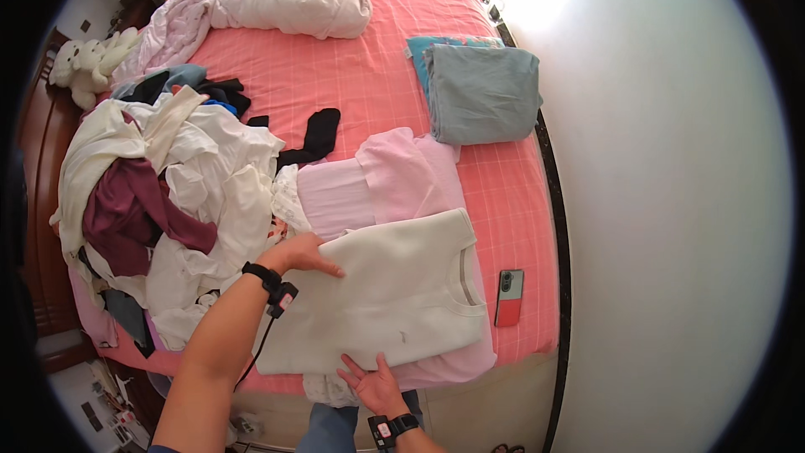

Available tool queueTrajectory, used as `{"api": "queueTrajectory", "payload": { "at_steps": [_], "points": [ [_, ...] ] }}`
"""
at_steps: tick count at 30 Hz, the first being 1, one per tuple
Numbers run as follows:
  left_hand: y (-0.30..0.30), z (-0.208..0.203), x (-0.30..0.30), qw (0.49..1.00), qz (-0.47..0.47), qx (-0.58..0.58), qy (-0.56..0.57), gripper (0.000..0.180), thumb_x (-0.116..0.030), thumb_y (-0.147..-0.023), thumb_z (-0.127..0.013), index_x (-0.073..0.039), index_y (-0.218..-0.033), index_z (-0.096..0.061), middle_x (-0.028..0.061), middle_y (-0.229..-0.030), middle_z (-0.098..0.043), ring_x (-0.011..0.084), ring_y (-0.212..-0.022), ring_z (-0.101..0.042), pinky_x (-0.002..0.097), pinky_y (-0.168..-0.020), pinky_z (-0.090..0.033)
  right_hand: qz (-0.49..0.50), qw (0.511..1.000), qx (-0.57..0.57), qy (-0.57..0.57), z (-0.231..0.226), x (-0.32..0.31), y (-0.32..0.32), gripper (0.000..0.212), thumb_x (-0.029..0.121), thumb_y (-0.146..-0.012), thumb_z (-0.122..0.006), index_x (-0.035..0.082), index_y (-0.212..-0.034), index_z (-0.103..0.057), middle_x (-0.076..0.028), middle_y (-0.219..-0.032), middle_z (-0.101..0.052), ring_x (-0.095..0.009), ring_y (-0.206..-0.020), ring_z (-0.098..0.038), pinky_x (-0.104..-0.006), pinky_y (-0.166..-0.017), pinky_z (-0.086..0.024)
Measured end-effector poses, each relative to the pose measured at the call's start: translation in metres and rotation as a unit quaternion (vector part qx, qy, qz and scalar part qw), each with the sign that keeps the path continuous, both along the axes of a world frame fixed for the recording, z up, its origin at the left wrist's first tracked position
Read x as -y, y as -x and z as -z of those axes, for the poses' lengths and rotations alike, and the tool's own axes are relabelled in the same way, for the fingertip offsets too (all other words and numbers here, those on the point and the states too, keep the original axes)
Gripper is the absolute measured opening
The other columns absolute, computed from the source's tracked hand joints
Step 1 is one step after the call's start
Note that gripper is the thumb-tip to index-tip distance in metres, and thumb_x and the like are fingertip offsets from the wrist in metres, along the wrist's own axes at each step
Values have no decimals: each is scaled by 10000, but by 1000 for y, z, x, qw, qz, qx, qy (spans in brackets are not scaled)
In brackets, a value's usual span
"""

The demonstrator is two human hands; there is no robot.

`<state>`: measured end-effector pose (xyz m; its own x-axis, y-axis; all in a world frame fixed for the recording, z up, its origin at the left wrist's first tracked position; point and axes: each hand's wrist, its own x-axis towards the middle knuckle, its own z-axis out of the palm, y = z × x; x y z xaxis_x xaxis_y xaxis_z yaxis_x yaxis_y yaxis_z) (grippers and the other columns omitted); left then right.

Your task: The person folds various garments on a bed, including white pants, a white shirt, a white t-shirt, and a maroon long-sleeved shirt. Each item is smoothed, folded into a neat rectangle, and placed in a growing stack on the bed.

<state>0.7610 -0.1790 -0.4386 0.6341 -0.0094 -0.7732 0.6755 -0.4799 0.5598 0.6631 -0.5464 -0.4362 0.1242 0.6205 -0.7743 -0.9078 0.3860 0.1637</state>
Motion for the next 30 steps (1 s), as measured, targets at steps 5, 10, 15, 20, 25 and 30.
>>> {"api": "queueTrajectory", "payload": {
  "at_steps": [5,10,15,20,25,30],
  "points": [
    [44,12,-19,995,-46,-31,80,577,-478,-824,-873,-65,-1218,-784,117,-1128,-782,262,-1022,-721,374,-947,-539,32,999,-16,-22,-17,-19,-2,569,391,-1118,-521,37,-1545,-395,-163,-1558,-486,-416,-1466,-452,-590,-1227,-391],
    [70,-44,-34,962,-142,-63,225,473,-388,-920,-832,-24,-1217,-774,57,-1145,-772,160,-1043,-693,323,-951,-530,28,998,5,52,-61,-29,-4,488,263,-1112,-528,17,-1522,-428,-182,-1516,-523,-373,-1410,-517,-547,-1226,-407],
    [89,-153,-62,929,-161,146,300,420,-297,-912,-857,6,-1191,-769,39,-1095,-769,134,-1009,-676,319,-930,-534,-53,973,210,84,-165,-30,-53,455,141,-1070,-558,-19,-1488,-472,-166,-1455,-591,-325,-1361,-574,-509,-1189,-441],
    [120,-281,-52,869,-223,336,287,289,-72,-861,-882,20,-1109,-765,42,-1051,-774,124,-960,-672,320,-876,-538,-100,877,466,57,-273,-36,-139,579,153,-1000,-670,-51,-1503,-469,-171,-1449,-610,-326,-1360,-580,-503,-1178,-429],
    [155,-316,2,826,-293,391,280,305,-61,-841,-877,10,-1112,-756,42,-1040,-770,133,-954,-676,312,-859,-528,-148,787,599,20,-333,-43,-194,617,199,-977,-722,-76,-1476,-484,-183,-1408,-629,-310,-1274,-639,-468,-1079,-515],
    [181,-208,102,785,-432,374,237,286,-87,-871,-829,3,-1131,-750,51,-1112,-752,157,-1040,-670,320,-931,-523,-237,758,601,93,-272,-16,-206,568,155,-956,-726,-81,-1434,-528,-156,-1335,-666,-273,-1212,-660,-432,-1045,-527]
  ]
}}
